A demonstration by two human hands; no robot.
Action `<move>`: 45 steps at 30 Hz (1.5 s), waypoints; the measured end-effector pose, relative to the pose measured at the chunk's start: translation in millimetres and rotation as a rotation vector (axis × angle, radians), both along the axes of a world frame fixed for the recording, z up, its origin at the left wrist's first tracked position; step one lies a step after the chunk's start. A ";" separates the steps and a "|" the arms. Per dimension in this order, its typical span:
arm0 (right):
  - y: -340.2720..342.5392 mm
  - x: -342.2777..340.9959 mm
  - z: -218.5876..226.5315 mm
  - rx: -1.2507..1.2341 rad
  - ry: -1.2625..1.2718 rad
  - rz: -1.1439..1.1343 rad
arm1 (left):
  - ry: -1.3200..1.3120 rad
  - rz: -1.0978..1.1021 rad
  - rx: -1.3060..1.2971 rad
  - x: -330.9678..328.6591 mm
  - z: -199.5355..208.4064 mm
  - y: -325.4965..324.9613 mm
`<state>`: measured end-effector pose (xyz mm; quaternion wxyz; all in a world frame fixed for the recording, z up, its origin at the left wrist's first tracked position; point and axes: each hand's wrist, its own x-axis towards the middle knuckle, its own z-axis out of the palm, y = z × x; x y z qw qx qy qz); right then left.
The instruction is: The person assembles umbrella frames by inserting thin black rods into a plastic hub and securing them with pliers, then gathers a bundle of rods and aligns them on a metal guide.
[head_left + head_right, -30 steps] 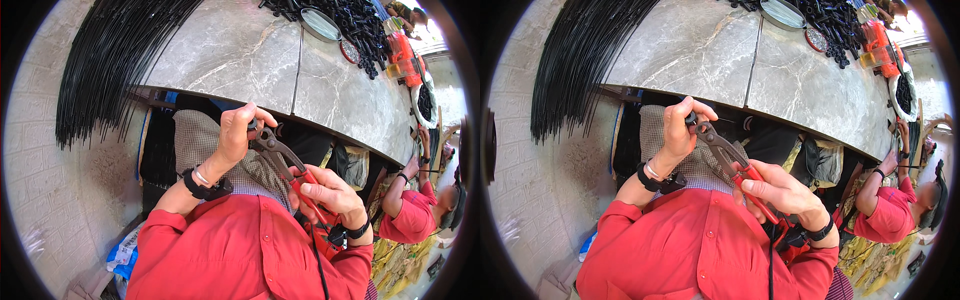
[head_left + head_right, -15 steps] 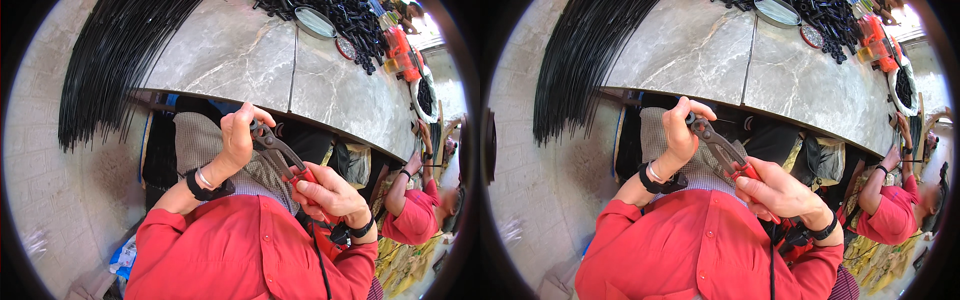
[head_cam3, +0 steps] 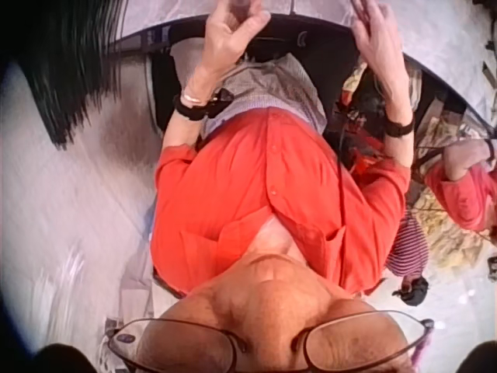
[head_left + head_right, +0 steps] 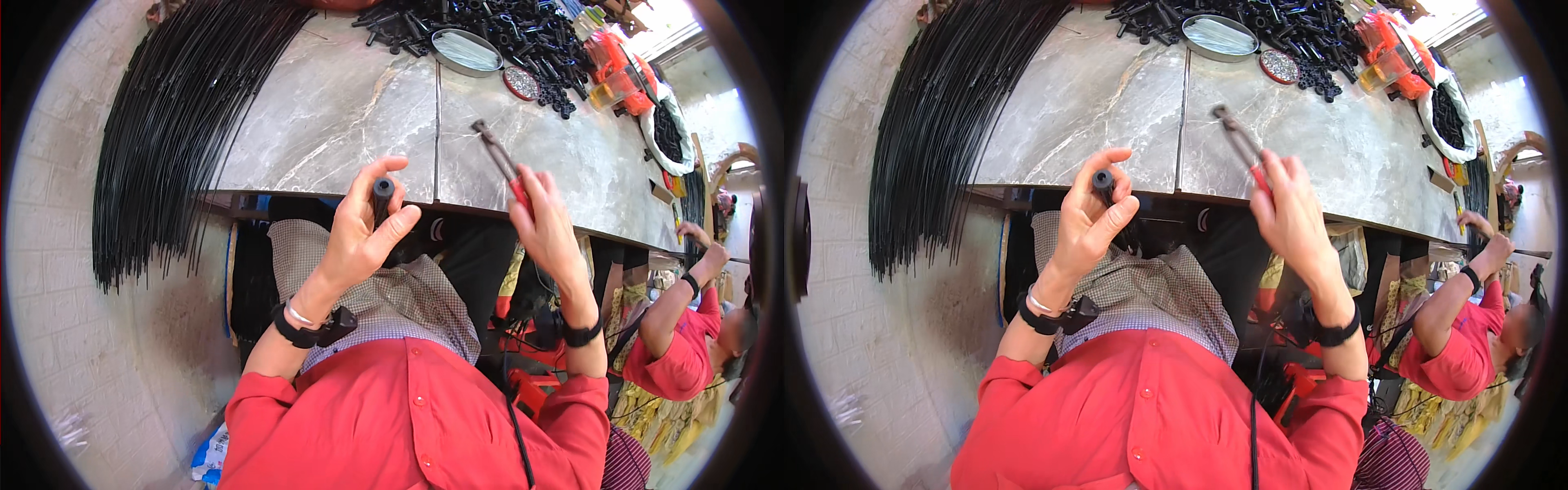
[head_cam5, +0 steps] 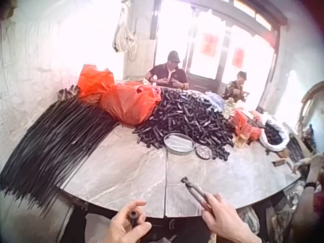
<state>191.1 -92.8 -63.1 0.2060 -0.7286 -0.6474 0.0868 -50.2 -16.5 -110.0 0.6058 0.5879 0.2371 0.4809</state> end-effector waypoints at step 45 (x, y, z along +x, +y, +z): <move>-69.5 -150.7 16.2 -0.261 0.958 0.410 | 0.901 0.511 0.476 -170.0 -76.8 -131.2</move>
